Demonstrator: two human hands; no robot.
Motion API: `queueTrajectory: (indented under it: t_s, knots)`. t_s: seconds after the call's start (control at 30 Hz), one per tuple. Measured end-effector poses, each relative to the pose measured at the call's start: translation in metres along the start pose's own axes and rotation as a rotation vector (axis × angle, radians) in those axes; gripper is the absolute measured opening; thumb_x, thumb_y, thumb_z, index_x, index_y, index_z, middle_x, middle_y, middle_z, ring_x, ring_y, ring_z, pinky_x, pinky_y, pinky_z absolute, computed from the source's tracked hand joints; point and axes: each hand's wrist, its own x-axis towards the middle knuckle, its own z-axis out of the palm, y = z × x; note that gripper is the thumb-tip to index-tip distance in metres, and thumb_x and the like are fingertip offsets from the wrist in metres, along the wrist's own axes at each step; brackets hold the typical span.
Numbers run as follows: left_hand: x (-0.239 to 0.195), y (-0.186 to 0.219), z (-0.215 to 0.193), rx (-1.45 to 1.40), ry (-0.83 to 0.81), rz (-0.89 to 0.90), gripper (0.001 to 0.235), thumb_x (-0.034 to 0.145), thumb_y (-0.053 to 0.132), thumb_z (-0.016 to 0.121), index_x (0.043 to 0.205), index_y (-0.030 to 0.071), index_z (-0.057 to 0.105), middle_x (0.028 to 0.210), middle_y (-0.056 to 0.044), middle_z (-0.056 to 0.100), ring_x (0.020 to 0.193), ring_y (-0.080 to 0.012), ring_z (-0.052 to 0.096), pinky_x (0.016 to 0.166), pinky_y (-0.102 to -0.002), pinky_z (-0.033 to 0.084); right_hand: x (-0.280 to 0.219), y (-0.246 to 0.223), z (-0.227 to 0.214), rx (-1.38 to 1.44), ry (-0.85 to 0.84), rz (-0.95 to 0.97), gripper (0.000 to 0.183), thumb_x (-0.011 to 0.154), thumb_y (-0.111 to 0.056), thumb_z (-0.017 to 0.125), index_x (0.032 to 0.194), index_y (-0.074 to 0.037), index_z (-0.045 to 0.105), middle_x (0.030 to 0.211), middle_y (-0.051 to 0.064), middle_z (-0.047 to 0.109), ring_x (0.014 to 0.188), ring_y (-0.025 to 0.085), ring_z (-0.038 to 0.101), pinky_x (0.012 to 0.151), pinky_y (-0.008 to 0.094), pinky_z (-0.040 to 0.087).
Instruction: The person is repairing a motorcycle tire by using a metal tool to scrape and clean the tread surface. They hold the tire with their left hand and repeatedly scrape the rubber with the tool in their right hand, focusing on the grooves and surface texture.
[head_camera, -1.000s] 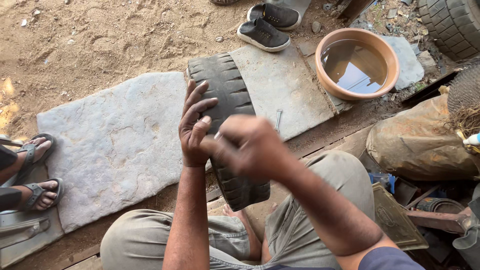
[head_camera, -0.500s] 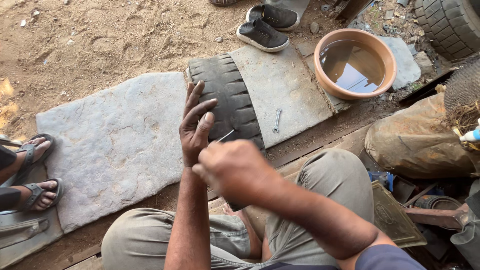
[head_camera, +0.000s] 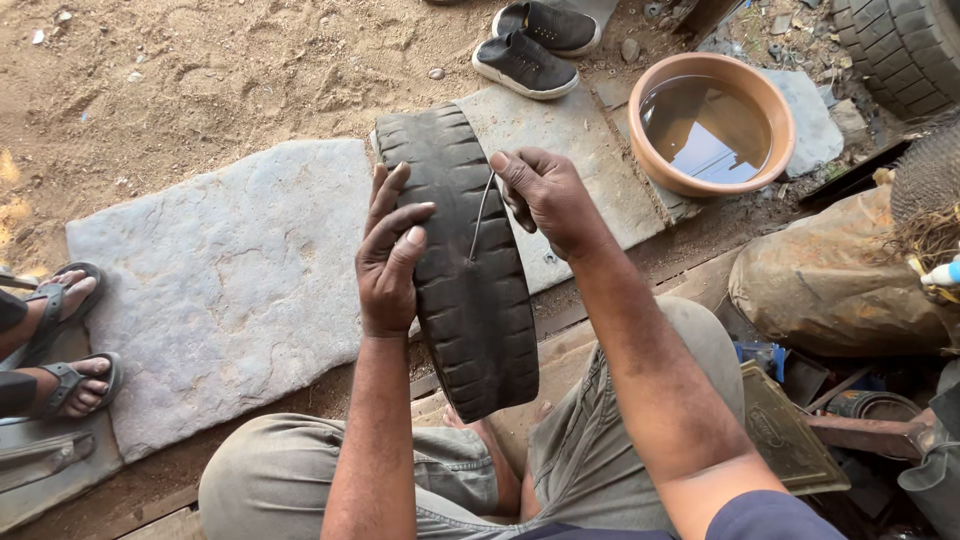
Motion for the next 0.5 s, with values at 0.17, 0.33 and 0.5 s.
queueTrajectory:
  t_s: [0.17, 0.33, 0.5]
  knots:
    - [0.0, -0.001, 0.003, 0.033, 0.013, 0.005, 0.024, 0.099, 0.017, 0.061, 0.116, 0.008, 0.076, 0.16, -0.011, 0.053, 0.166, -0.0298, 0.022, 0.137, -0.05, 0.017, -0.003, -0.009, -0.001, 0.007, -0.002, -0.004, 0.032, 0.1, -0.032, 0.069, 0.077, -0.013, 0.059, 0.062, -0.005, 0.052, 0.048, 0.004, 0.043, 0.04, 0.021, 0.035]
    - [0.002, -0.005, 0.003, 0.028, 0.016, 0.005, 0.024, 0.099, 0.017, 0.061, 0.116, 0.009, 0.076, 0.159, -0.01, 0.053, 0.166, -0.03, 0.022, 0.138, -0.051, 0.018, -0.018, -0.03, 0.012, -0.09, 0.025, -0.068, 0.033, 0.1, -0.032, 0.07, 0.075, -0.012, 0.063, 0.062, -0.004, 0.055, 0.05, 0.005, 0.046, 0.042, 0.023, 0.036]
    - [0.01, -0.013, -0.004, 0.022, -0.01, 0.029, 0.024, 0.1, 0.018, 0.062, 0.117, 0.009, 0.075, 0.161, -0.01, 0.051, 0.166, -0.0306, 0.022, 0.138, -0.051, 0.015, -0.088, -0.039, 0.072, -0.871, -0.321, -0.6, 0.035, 0.105, -0.033, 0.069, 0.078, -0.01, 0.067, 0.073, 0.005, 0.064, 0.064, 0.018, 0.062, 0.059, 0.035, 0.05]
